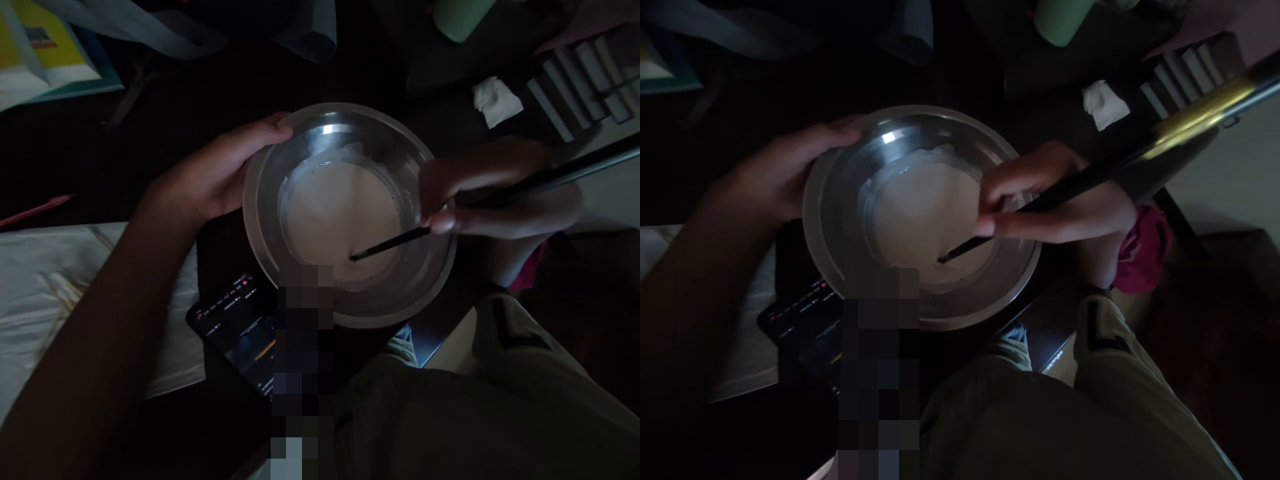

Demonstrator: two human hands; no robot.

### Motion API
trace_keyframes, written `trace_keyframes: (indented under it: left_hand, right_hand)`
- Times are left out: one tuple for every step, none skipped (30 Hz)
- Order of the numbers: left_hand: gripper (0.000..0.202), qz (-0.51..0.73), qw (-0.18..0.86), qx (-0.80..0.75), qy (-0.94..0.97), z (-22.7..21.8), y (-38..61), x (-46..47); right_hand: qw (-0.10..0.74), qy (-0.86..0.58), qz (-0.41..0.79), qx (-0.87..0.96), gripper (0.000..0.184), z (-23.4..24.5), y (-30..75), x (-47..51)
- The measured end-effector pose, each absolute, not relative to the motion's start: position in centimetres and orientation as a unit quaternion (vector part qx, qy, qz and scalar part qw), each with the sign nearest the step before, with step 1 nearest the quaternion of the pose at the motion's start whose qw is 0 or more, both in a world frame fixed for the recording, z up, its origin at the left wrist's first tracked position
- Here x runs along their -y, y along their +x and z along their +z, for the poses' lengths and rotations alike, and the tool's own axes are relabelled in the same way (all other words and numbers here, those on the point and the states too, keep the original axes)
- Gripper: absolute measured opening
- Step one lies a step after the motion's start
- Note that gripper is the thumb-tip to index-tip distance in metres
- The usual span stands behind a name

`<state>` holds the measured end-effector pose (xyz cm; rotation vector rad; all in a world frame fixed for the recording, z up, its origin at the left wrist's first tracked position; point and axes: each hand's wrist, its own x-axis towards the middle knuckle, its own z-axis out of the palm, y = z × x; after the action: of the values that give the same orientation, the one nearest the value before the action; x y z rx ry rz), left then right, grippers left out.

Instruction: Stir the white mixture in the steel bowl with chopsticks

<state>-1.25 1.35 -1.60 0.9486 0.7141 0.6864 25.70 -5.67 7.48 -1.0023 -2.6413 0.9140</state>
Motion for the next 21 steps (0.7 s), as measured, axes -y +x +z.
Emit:
trace_keyframes:
  left_hand:
    - [0.034, 0.315, 0.773, -0.331, 0.440, -1.6, -1.2, -1.4]
    - [0.034, 0.315, 0.771, -0.334, 0.442, -1.6, -1.2, -1.4]
    - [0.034, 0.314, 0.768, -0.339, 0.444, -1.6, -1.2, -1.5]
    - [0.034, 0.315, 0.765, -0.344, 0.445, -1.6, -1.2, -1.5]
    - [0.033, 0.316, 0.763, -0.346, 0.446, -1.6, -1.2, -1.4]
    - [0.032, 0.317, 0.762, -0.348, 0.445, -1.6, -1.2, -1.4]
    - [0.031, 0.315, 0.762, -0.349, 0.445, -1.6, -1.2, -1.4]
    - [0.030, 0.317, 0.763, -0.348, 0.442, -1.6, -1.2, -1.4]
    - [0.029, 0.318, 0.765, -0.347, 0.440, -1.6, -1.3, -1.4]
    - [0.029, 0.319, 0.765, -0.346, 0.439, -1.7, -1.4, -1.4]
    - [0.029, 0.319, 0.764, -0.347, 0.440, -1.7, -1.4, -1.4]
    - [0.030, 0.318, 0.762, -0.350, 0.442, -1.7, -1.5, -1.4]
    - [0.031, 0.315, 0.760, -0.354, 0.445, -1.7, -1.5, -1.4]
    - [0.031, 0.313, 0.759, -0.355, 0.447, -1.7, -1.5, -1.4]
    - [0.032, 0.312, 0.759, -0.355, 0.448, -1.7, -1.4, -1.4]
    - [0.031, 0.312, 0.761, -0.351, 0.448, -1.7, -1.4, -1.4]
    - [0.031, 0.313, 0.762, -0.348, 0.446, -1.6, -1.3, -1.4]
    - [0.031, 0.315, 0.764, -0.348, 0.443, -1.6, -1.2, -1.4]
    - [0.032, 0.316, 0.764, -0.350, 0.441, -1.5, -1.2, -1.4]
    - [0.033, 0.317, 0.762, -0.354, 0.440, -1.5, -1.2, -1.4]
    - [0.034, 0.316, 0.760, -0.359, 0.441, -1.4, -1.2, -1.4]
  right_hand:
    - [0.084, -0.305, 0.333, 0.888, 0.021, 7.2, 25.3, 5.5]
    - [0.086, -0.283, 0.347, 0.890, 0.017, 6.9, 24.8, 5.4]
    - [0.096, -0.281, 0.344, 0.891, 0.016, 6.6, 24.4, 5.4]
    - [0.116, -0.302, 0.318, 0.891, 0.016, 6.4, 24.1, 5.5]
    - [0.139, -0.337, 0.279, 0.889, 0.017, 6.3, 23.9, 5.6]
    - [0.158, -0.373, 0.240, 0.882, 0.017, 6.3, 24.0, 5.8]
    - [0.168, -0.409, 0.211, 0.872, 0.017, 6.5, 24.1, 6.0]
    - [0.173, -0.438, 0.194, 0.861, 0.019, 6.8, 24.4, 6.1]
    - [0.171, -0.456, 0.193, 0.852, 0.022, 7.2, 24.7, 6.2]
    - [0.159, -0.462, 0.212, 0.846, 0.025, 7.5, 25.1, 6.2]
    - [0.143, -0.457, 0.244, 0.843, 0.027, 7.7, 25.3, 6.2]
    - [0.126, -0.440, 0.277, 0.845, 0.028, 7.8, 25.4, 6.1]
    - [0.110, -0.413, 0.308, 0.850, 0.026, 7.7, 25.4, 6.0]
    - [0.099, -0.381, 0.331, 0.858, 0.024, 7.6, 25.2, 5.8]
    - [0.094, -0.355, 0.340, 0.866, 0.023, 7.3, 25.0, 5.7]
    - [0.101, -0.337, 0.334, 0.874, 0.022, 7.0, 24.7, 5.6]
    - [0.110, -0.333, 0.317, 0.881, 0.022, 6.8, 24.4, 5.5]
    - [0.118, -0.341, 0.295, 0.885, 0.022, 6.5, 24.3, 5.5]
    - [0.125, -0.363, 0.271, 0.883, 0.021, 6.4, 24.2, 5.5]
    - [0.136, -0.398, 0.246, 0.873, 0.019, 6.4, 24.3, 5.5]
    - [0.145, -0.434, 0.226, 0.860, 0.017, 6.6, 24.5, 5.6]
